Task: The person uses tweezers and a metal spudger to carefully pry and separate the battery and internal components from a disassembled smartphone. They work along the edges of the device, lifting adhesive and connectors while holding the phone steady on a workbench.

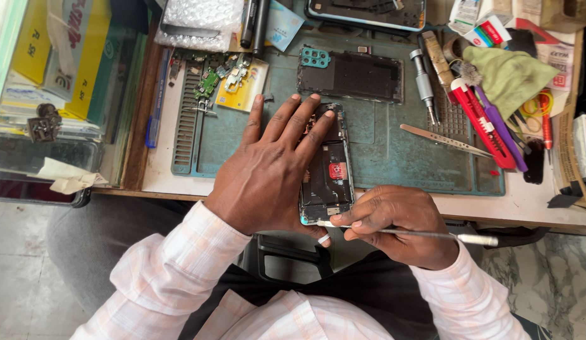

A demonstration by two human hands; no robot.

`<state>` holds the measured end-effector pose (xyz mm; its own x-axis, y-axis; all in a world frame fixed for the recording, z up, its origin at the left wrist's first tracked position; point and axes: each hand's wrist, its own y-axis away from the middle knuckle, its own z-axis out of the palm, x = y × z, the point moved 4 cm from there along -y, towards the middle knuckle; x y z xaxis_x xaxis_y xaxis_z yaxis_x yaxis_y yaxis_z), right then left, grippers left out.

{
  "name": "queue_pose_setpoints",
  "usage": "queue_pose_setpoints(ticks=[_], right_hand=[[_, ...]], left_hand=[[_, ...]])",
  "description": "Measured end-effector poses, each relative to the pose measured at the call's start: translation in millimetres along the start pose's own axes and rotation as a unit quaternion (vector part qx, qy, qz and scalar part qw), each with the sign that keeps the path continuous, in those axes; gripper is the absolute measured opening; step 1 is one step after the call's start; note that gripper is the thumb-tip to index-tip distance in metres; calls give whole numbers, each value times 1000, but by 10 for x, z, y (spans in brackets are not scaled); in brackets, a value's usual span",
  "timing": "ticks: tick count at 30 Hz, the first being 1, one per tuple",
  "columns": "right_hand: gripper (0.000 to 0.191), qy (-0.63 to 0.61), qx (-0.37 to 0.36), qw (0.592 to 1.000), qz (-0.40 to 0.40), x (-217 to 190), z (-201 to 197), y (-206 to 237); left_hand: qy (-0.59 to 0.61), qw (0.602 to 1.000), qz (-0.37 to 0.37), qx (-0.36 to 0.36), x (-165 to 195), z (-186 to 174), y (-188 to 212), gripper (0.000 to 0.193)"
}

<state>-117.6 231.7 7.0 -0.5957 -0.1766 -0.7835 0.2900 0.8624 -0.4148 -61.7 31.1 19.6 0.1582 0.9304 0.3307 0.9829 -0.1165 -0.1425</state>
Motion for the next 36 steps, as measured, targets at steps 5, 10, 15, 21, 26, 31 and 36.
queue_pose_setpoints(ticks=[5,10,15,21,26,31,36], right_hand=[[26,-27,30,998,39,37,-26,46],[21,20,35,999,29,14,-25,25],[23,37,38,999,-13,-31,-23,-17],[22,40,40,998,-10,-51,-23,-46],[25,57,36,998,-19,-104,4,-68],[29,69,21,997,-21,-120,32,-97],[27,70,21,997,-28,-91,46,-85]], left_hand=[[1,1000,-3,12,11,-10,29,161],[2,1000,-2,7,5,-2,20,161],[-1,1000,-5,5,-5,23,14,164],[-2,1000,-6,0,-8,43,9,164],[4,1000,-8,1,-10,36,14,163],[-2,1000,-9,0,-1,40,4,163],[6,1000,-4,9,9,8,7,160]])
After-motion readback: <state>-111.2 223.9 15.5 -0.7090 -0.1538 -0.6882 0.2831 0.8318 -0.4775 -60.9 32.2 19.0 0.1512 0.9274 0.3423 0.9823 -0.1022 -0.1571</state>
